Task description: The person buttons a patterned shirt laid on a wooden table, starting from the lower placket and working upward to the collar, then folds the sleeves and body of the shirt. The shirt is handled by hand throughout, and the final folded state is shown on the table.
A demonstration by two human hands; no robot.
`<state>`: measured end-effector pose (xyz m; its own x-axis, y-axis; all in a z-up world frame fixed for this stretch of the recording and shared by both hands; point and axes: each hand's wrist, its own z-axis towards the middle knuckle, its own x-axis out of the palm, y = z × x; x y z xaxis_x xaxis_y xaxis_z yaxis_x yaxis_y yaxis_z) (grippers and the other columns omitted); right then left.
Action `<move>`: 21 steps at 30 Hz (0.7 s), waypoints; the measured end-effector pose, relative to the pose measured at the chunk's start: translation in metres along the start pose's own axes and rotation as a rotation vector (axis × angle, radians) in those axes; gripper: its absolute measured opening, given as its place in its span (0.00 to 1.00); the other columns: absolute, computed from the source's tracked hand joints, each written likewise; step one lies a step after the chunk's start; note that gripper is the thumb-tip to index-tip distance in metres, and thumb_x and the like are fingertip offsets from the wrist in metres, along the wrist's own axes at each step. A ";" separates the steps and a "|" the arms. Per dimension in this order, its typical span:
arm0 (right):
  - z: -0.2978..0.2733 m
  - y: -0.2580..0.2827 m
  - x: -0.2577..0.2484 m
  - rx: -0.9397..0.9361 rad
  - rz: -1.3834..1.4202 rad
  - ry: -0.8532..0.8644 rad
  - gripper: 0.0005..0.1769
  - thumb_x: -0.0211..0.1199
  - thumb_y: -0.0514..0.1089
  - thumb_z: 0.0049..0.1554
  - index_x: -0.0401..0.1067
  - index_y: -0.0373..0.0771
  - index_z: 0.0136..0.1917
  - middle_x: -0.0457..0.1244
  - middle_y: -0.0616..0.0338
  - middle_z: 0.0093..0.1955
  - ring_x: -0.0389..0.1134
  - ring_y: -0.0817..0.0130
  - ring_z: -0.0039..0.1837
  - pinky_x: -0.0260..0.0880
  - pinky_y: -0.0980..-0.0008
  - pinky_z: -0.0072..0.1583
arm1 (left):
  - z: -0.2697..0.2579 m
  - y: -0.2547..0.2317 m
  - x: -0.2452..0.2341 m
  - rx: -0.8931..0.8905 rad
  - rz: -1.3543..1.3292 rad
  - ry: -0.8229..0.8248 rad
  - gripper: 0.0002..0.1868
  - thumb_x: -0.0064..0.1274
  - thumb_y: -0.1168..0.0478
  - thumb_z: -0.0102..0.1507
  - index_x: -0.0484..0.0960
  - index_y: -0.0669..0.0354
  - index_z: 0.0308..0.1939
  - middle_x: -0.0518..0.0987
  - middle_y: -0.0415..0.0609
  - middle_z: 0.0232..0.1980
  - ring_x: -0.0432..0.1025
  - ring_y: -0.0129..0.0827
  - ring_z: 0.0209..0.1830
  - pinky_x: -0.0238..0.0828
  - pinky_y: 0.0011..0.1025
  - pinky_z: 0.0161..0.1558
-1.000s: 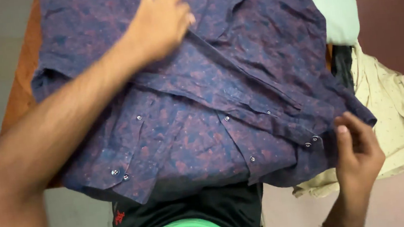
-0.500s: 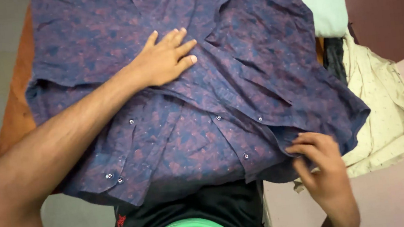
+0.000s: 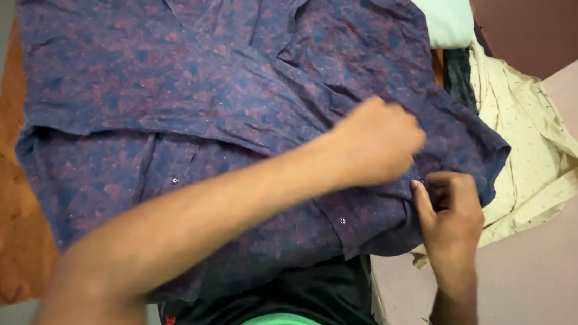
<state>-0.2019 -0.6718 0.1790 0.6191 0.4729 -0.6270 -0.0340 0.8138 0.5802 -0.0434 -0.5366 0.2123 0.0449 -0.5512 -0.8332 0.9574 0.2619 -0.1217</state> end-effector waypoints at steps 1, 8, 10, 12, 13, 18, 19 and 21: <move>-0.001 0.001 0.000 -0.056 -0.044 -0.006 0.07 0.71 0.35 0.59 0.74 0.34 0.49 0.66 0.52 0.49 0.70 0.63 0.45 0.70 0.69 0.48 | 0.003 -0.010 0.009 0.009 0.011 0.005 0.06 0.59 0.56 0.52 0.84 0.53 0.26 0.83 0.51 0.34 0.78 0.46 0.39 0.72 0.46 0.40; -0.001 0.003 -0.004 -0.132 -0.066 -0.012 0.07 0.70 0.36 0.59 0.77 0.35 0.52 0.68 0.53 0.49 0.69 0.63 0.49 0.70 0.67 0.51 | -0.002 -0.009 0.053 -0.026 -0.108 -0.133 0.12 0.62 0.54 0.50 0.82 0.59 0.29 0.79 0.52 0.37 0.75 0.47 0.40 0.70 0.44 0.37; -0.001 0.000 -0.002 -0.081 -0.018 -0.007 0.09 0.70 0.36 0.59 0.77 0.34 0.54 0.69 0.54 0.49 0.69 0.66 0.47 0.70 0.69 0.50 | -0.010 -0.006 0.062 -0.026 -0.144 -0.192 0.11 0.61 0.56 0.52 0.82 0.59 0.31 0.78 0.52 0.38 0.74 0.47 0.42 0.69 0.44 0.38; 0.000 -0.005 -0.001 0.012 0.013 -0.009 0.12 0.70 0.35 0.59 0.77 0.34 0.56 0.68 0.55 0.47 0.68 0.69 0.44 0.69 0.71 0.49 | -0.018 -0.005 0.069 -0.033 -0.120 -0.209 0.08 0.59 0.60 0.53 0.82 0.57 0.34 0.78 0.49 0.41 0.74 0.44 0.46 0.70 0.42 0.43; 0.003 -0.007 0.001 0.057 0.031 -0.017 0.13 0.69 0.35 0.59 0.77 0.34 0.58 0.68 0.55 0.46 0.67 0.70 0.43 0.69 0.71 0.48 | -0.020 -0.003 0.069 -0.030 -0.102 -0.218 0.07 0.58 0.62 0.54 0.81 0.56 0.35 0.78 0.47 0.42 0.74 0.43 0.48 0.71 0.41 0.45; 0.010 -0.018 0.006 0.139 0.163 0.048 0.15 0.68 0.34 0.59 0.76 0.33 0.60 0.69 0.58 0.48 0.68 0.76 0.46 0.70 0.75 0.51 | -0.019 0.004 0.067 -0.025 -0.212 -0.178 0.04 0.59 0.60 0.58 0.83 0.54 0.36 0.76 0.44 0.43 0.72 0.39 0.49 0.69 0.39 0.48; 0.011 -0.019 0.003 0.160 0.187 0.078 0.15 0.68 0.34 0.60 0.76 0.33 0.60 0.70 0.58 0.47 0.69 0.76 0.46 0.70 0.75 0.51 | -0.020 0.004 0.065 0.003 -0.246 -0.184 0.04 0.59 0.59 0.59 0.84 0.53 0.34 0.75 0.43 0.43 0.71 0.38 0.49 0.69 0.39 0.48; 0.012 -0.018 -0.006 0.159 0.201 0.148 0.15 0.67 0.33 0.59 0.76 0.33 0.60 0.71 0.58 0.48 0.70 0.77 0.47 0.71 0.75 0.53 | -0.021 0.006 0.060 0.008 -0.332 -0.152 0.08 0.62 0.54 0.57 0.85 0.52 0.34 0.75 0.42 0.43 0.71 0.37 0.48 0.68 0.39 0.47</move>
<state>-0.1958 -0.6934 0.1780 0.4905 0.6729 -0.5536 -0.0136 0.6412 0.7673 -0.0408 -0.5516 0.1507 -0.2279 -0.7169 -0.6589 0.9290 0.0425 -0.3675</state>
